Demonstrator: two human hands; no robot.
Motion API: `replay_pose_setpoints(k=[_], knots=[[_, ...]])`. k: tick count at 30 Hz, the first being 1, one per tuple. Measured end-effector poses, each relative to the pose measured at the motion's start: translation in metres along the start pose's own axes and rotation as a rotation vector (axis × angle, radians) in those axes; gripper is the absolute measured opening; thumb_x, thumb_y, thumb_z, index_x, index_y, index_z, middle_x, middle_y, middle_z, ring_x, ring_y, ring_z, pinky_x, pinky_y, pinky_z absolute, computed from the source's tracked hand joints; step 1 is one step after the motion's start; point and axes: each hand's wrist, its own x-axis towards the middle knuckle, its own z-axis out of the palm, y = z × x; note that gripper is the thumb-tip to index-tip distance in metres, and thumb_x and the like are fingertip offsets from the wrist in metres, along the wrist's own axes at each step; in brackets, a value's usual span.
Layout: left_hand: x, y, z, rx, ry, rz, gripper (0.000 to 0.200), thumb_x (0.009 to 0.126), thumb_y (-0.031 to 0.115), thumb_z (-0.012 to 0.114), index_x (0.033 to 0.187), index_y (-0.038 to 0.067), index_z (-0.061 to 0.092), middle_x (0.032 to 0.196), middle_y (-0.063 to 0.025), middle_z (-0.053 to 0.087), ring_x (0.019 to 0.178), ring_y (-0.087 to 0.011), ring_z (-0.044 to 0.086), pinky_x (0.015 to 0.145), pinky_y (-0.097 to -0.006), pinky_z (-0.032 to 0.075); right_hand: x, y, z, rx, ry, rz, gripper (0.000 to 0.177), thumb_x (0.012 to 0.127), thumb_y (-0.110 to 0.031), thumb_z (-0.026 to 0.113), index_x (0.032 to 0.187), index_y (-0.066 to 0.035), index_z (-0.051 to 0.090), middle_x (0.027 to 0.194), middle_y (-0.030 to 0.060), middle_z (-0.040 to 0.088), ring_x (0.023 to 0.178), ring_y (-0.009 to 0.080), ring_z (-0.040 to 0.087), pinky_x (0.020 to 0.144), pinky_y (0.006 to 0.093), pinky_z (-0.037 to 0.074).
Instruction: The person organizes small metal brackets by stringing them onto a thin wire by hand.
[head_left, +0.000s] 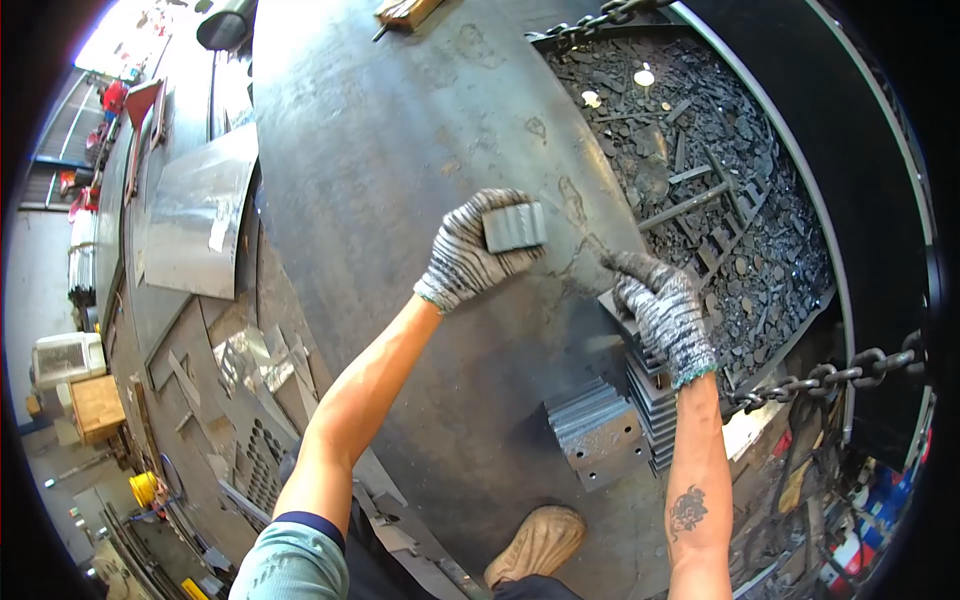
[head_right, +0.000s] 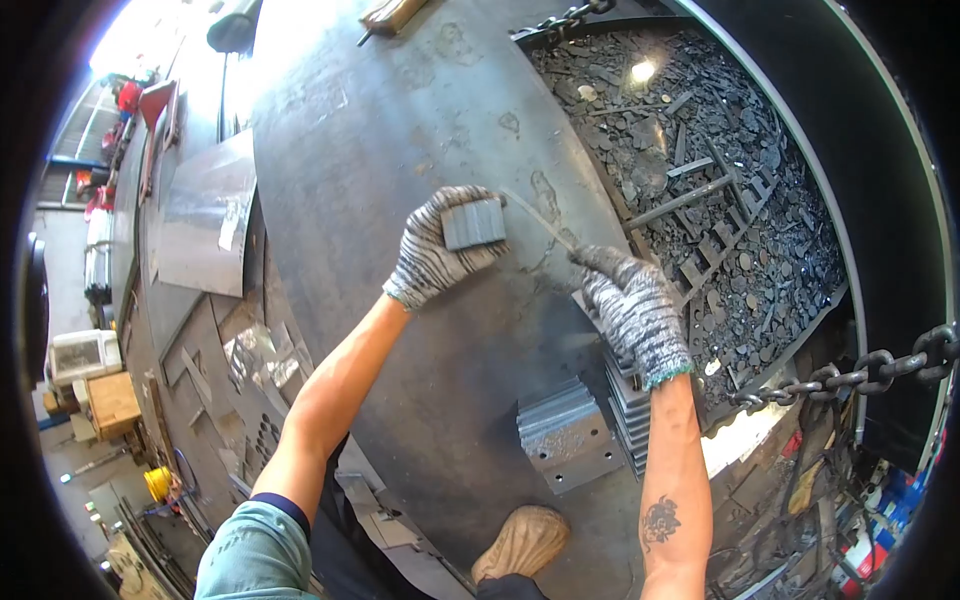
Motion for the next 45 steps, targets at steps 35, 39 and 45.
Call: replay_pose_setpoints(k=[35, 39, 45], knots=[[0.087, -0.002, -0.054, -0.241, -0.548, -0.175, 0.069, 0.062, 0.009, 0.095, 0.125, 0.006, 0.067, 0.123, -0.011, 0.072, 0.117, -0.0253, 0.067, 0.1, -0.04, 0.056, 0.003, -0.006, -0.004, -0.226, -0.077, 0.007, 0.036, 0.089, -0.003, 0.066, 0.125, -0.001, 0.071, 0.104, 0.0114, 0.077, 0.094, 0.0148, 0.071, 0.087, 0.0301, 0.056], [0.103, 0.007, -0.059, -0.136, -0.645, -0.227, 0.075, 0.061, 0.007, 0.094, 0.13, 0.005, 0.066, 0.123, -0.0097, 0.072, 0.117, -0.0206, 0.066, 0.101, -0.0375, 0.055, 0.006, -0.002, -0.006, -0.312, -0.11, -0.007, 0.037, 0.088, -0.003, 0.068, 0.125, -0.001, 0.071, 0.107, 0.0108, 0.076, 0.096, 0.0155, 0.071, 0.088, 0.0312, 0.056], [0.119, 0.007, -0.041, -0.145, -0.74, -0.299, 0.067, 0.062, -0.005, 0.089, 0.125, 0.007, 0.069, 0.114, -0.0056, 0.074, 0.102, -0.0163, 0.07, 0.088, -0.0343, 0.061, 0.003, 0.004, -0.003, -0.112, -0.012, 0.146, 0.034, 0.088, -0.011, 0.071, 0.12, 0.0, 0.072, 0.106, 0.0164, 0.076, 0.097, 0.0229, 0.074, 0.088, 0.033, 0.057]])
